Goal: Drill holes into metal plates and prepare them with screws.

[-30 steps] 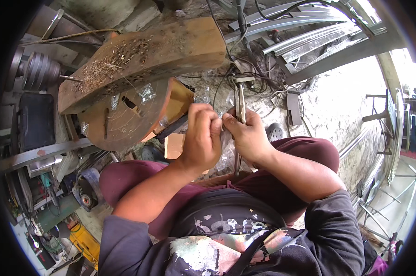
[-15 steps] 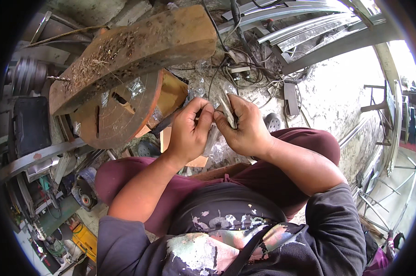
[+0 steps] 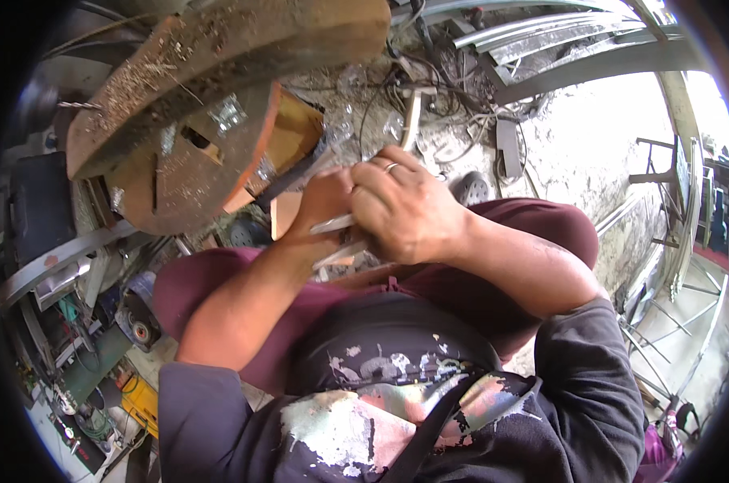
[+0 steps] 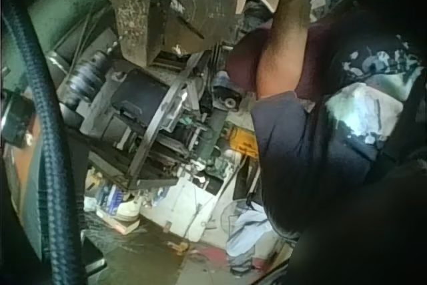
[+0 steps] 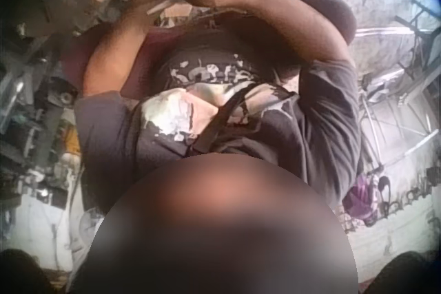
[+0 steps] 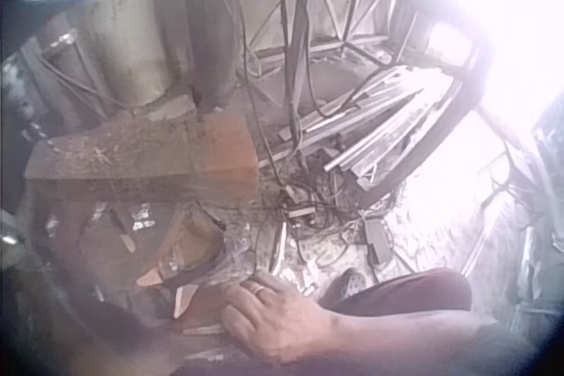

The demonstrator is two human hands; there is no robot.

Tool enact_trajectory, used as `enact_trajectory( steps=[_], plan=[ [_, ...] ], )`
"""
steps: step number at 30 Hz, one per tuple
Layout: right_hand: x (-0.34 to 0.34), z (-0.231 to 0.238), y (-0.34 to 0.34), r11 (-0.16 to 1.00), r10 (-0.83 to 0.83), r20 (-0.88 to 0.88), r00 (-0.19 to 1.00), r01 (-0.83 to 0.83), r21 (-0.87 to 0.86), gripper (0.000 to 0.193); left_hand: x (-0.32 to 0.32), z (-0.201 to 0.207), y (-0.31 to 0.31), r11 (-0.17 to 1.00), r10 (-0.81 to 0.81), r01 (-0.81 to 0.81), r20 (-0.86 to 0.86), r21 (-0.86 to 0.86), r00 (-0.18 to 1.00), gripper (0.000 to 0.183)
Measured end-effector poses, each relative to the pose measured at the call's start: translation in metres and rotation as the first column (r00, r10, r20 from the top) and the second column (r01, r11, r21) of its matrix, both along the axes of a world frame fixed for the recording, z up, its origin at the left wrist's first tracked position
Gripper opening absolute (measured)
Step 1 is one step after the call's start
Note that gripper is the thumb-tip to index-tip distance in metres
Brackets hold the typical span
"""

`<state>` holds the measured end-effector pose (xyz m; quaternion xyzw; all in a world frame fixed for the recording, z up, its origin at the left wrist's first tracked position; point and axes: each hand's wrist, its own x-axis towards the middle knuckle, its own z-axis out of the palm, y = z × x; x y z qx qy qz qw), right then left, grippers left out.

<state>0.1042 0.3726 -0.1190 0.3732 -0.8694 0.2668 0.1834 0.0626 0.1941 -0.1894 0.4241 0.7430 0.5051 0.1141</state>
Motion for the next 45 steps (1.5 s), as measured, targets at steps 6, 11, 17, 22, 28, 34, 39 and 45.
enact_trajectory(
  steps=[6,11,17,22,28,34,39,45],
  plan=[
    [-0.019,0.018,0.021,0.972,-0.06,0.398,0.915,0.144,-0.183,0.03,-0.007,0.018,0.003,0.808,0.13,-0.587,0.986,-0.046,0.101,0.018],
    [-0.033,0.033,0.055,0.942,-0.183,0.639,0.747,0.319,-0.102,0.029,-0.03,0.02,0.001,0.665,0.245,-0.734,0.969,-0.137,0.041,0.019],
    [-0.031,0.05,0.066,0.934,-0.077,0.748,0.66,0.311,-0.178,0.012,-0.048,0.009,-0.009,0.535,0.14,-0.837,0.989,-0.111,-0.041,0.018],
    [-0.041,0.085,0.066,0.881,-0.395,0.752,0.527,0.451,0.146,0.017,-0.043,-0.001,-0.014,0.586,-0.012,-0.808,0.996,-0.061,-0.083,0.02],
    [-0.048,0.042,0.086,0.916,-0.376,0.625,0.684,0.378,0.138,0.019,-0.047,0.006,-0.011,0.538,0.107,-0.831,0.99,-0.14,-0.097,0.023],
    [-0.053,0.047,0.08,0.865,-0.462,0.656,0.597,0.466,0.186,0.022,-0.036,0.03,-0.001,0.672,0.001,-0.726,0.981,-0.144,-0.194,0.029],
    [-0.057,0.042,0.078,0.819,-0.564,0.57,0.598,0.493,0.294,0.032,-0.02,0.051,0.007,0.901,0.076,-0.426,0.997,-0.079,-0.024,0.028],
    [-0.056,0.033,0.077,0.714,-0.677,0.531,0.51,0.631,0.304,0.03,-0.014,0.043,0.009,0.888,-0.084,-0.421,0.967,0.183,0.242,0.052]
  ],
)
